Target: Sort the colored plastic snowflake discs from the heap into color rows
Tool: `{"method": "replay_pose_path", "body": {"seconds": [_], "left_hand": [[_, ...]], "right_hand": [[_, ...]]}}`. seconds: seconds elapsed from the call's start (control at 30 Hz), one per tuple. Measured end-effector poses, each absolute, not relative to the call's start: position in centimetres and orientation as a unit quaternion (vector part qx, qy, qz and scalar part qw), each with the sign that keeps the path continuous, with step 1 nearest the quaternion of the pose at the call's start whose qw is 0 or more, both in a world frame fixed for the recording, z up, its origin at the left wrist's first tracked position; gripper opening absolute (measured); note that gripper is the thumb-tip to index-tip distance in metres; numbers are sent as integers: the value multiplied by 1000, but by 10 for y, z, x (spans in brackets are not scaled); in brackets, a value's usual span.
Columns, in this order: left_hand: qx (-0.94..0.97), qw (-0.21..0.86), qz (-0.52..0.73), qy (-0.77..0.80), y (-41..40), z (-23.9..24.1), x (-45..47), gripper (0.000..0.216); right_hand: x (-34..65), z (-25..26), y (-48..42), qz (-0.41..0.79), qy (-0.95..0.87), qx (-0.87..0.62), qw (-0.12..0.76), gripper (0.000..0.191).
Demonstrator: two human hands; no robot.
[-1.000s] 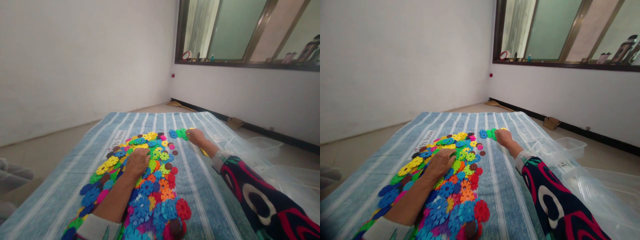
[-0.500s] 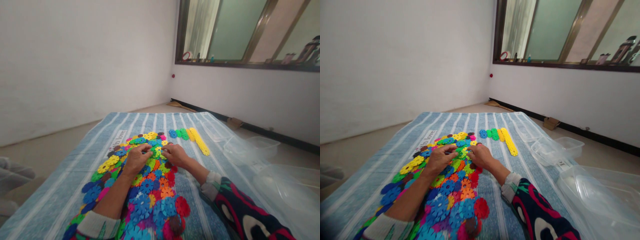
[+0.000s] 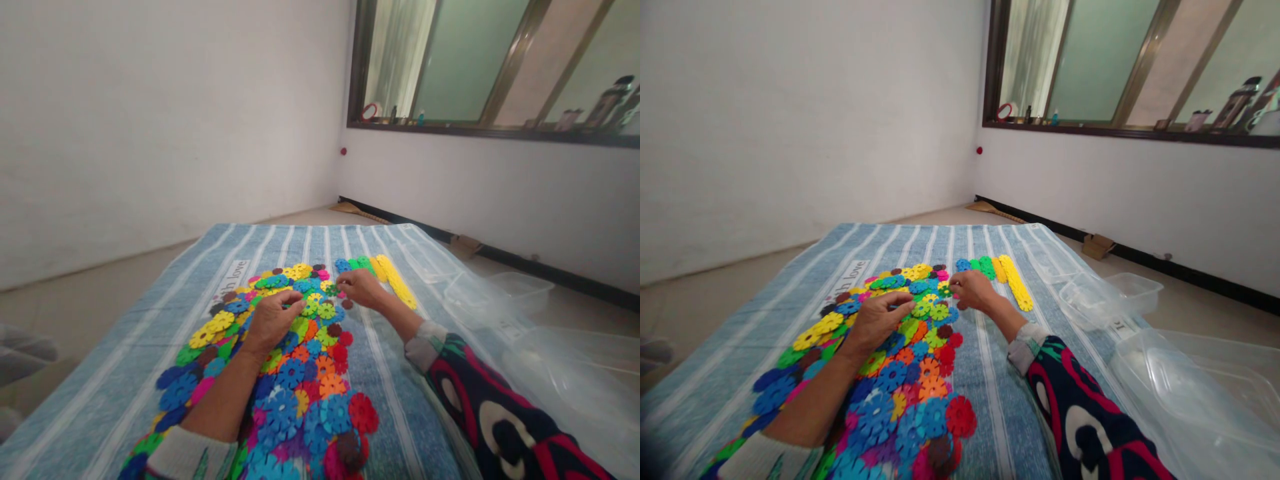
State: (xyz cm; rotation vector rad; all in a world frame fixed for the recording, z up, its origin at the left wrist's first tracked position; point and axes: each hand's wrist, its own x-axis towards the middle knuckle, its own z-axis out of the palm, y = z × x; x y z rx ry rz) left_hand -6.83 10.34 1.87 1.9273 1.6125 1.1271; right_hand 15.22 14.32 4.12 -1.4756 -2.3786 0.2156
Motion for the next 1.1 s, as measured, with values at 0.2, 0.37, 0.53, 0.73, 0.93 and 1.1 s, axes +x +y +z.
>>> {"method": "replay_pose_path", "body": {"seconds": [0.2,0.37,0.53,0.73,0.93,1.1], "left_hand": [[693,161,381,591,105,20,-68,27],[694,149,367,601,105,20,-68,25],[686,136,362,617,105,20,-69,26],[688,115,350,625,106,19,-70,25],[690,74,342,634,106,16,-73,25],[708,41,305,635,107,15,-73,27]], "right_hand": [[211,53,178,-15,-786,-617,49,28],[228,51,189,-32,-769,-639,9,29],[231,47,193,-39,-767,-640,-13,29],[228,46,198,-45,-764,-643,-27,29],[224,42,199,-56,-752,-656,-31,30],[220,41,190,-62,-754,-654,-11,31]]}}
